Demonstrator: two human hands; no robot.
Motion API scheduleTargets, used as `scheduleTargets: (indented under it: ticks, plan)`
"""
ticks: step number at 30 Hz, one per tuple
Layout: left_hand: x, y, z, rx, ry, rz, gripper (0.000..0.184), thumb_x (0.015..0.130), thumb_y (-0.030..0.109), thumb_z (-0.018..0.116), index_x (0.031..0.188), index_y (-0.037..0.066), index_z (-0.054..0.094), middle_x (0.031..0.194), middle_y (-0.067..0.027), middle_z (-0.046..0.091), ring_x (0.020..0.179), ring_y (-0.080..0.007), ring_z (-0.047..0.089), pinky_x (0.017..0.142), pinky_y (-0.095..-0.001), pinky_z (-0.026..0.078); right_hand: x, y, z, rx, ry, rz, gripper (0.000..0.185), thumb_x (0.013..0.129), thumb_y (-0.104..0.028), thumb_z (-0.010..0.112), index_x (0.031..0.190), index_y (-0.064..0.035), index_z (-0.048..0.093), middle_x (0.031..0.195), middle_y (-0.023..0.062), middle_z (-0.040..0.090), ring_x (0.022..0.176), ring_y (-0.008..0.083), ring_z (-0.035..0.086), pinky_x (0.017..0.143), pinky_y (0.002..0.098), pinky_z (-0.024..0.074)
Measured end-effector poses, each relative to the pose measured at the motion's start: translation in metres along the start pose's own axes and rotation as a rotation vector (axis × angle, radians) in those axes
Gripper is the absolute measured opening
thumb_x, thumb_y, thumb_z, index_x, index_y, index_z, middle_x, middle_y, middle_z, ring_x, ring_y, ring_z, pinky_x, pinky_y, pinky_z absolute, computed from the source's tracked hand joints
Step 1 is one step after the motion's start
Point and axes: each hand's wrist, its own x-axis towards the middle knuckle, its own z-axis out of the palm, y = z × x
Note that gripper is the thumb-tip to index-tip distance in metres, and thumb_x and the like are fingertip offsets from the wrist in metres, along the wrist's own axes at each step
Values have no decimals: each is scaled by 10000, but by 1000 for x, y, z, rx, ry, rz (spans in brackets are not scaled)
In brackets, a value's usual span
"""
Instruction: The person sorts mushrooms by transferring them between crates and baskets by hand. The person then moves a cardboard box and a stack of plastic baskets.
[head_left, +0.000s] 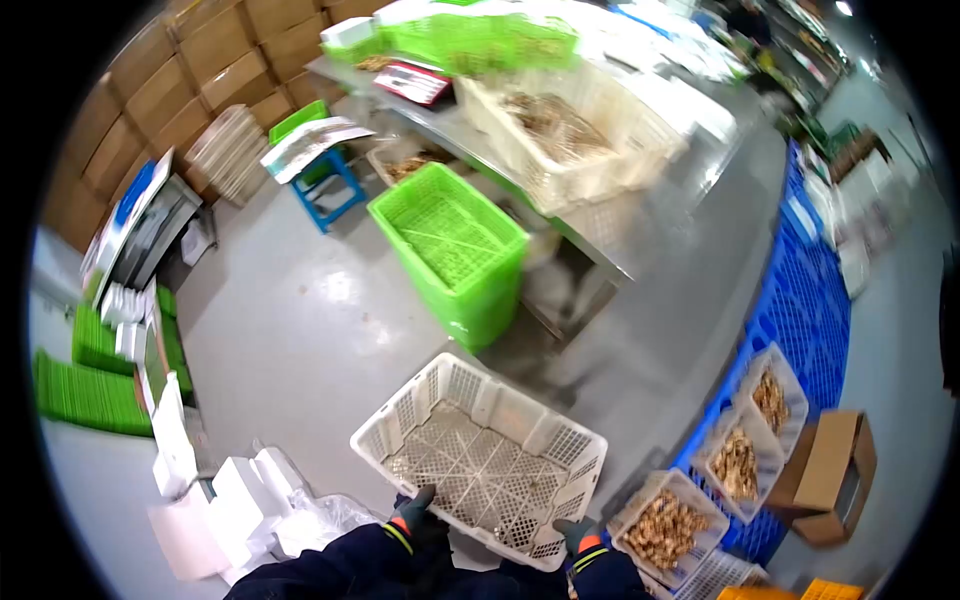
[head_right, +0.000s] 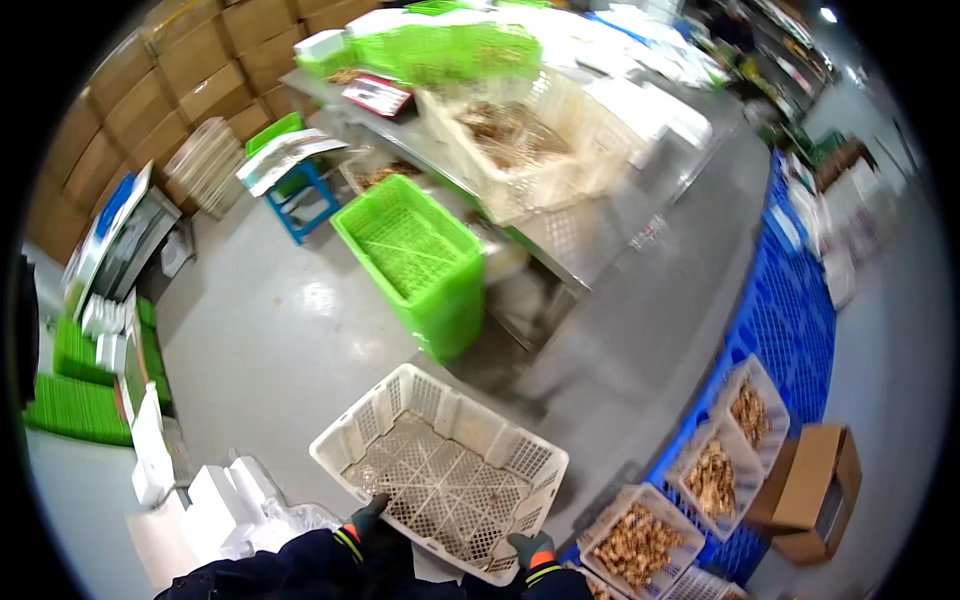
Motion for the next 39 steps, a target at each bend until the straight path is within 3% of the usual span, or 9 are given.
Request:
scheduleTargets:
  ticks: [1,2,7,8,22,27,31,37,39]
  plan:
    - [-31,36,17,-423,71,-81,528,856,294,602,1283,44,418,1249,-188,496,1166,-349,463,994,-481,364,4,-12,33,166,-54,-8,354,701,6,693,1035,70,596,937,157,658,747,279,641,651,399,522]
    - [-51,30,34,-464,77,-136,585,847,359,595,1282,10,418,1262,-193,485,1189,-352,433,1033,-461,317,-5,-26,29,173,-85,-57,321,724,-127,709,964,63,611,887,135,667,725,237,634,633,374,510]
    - [-124,161,-59,-552,295,-115,676,825,479,579,1288,8,434,1300,-196,454,1213,-369,401,1060,-463,289,0,-137,203,-106,-179,-97,381,704,-50,679,1054,61,579,931,137,652,788,245,634,698,360,520]
    - [-129,181,-81,-583,14,-40,652,839,508,543,1251,12,453,1234,-205,503,1142,-369,467,984,-479,374,9,-163,230,-194,-199,-194,381,703,-71,678,1050,54,584,921,128,654,777,234,631,698,350,516]
    - [-121,400,-161,-741,132,382,499,798,138,526,1229,-60,371,1254,-252,444,1177,-398,439,1018,-499,363,-8,-466,453,-424,-250,-797,558,687,-340,663,1134,-22,563,954,172,660,868,273,646,773,356,500]
    - [-142,503,-154,-788,146,424,493,774,114,533,1212,-57,385,1221,-229,476,1160,-405,454,1006,-525,369,16,-557,545,-593,-312,-702,655,689,-403,629,1229,-57,496,1025,191,633,959,334,604,848,389,462]
    - [-137,555,-168,-814,357,587,462,777,115,532,1188,-55,406,1198,-231,493,1150,-390,471,995,-518,385,11,-645,624,-696,-442,-739,549,703,-327,662,1168,-57,552,922,149,657,858,230,632,782,343,484]
    - [-153,642,-225,-1014,304,714,418,777,129,536,1142,-50,441,1148,-237,522,1106,-395,502,970,-518,417,25,-730,777,-407,-1100,-569,800,769,-425,668,1325,54,348,1223,230,514,1130,262,511,944,309,400]
    - [-149,671,-261,-1043,430,719,414,782,133,523,1137,-61,432,1138,-239,523,1098,-400,502,962,-530,421,39,-746,820,-438,-886,-555,833,774,-396,680,1352,58,290,1262,252,469,1139,259,496,945,316,403]
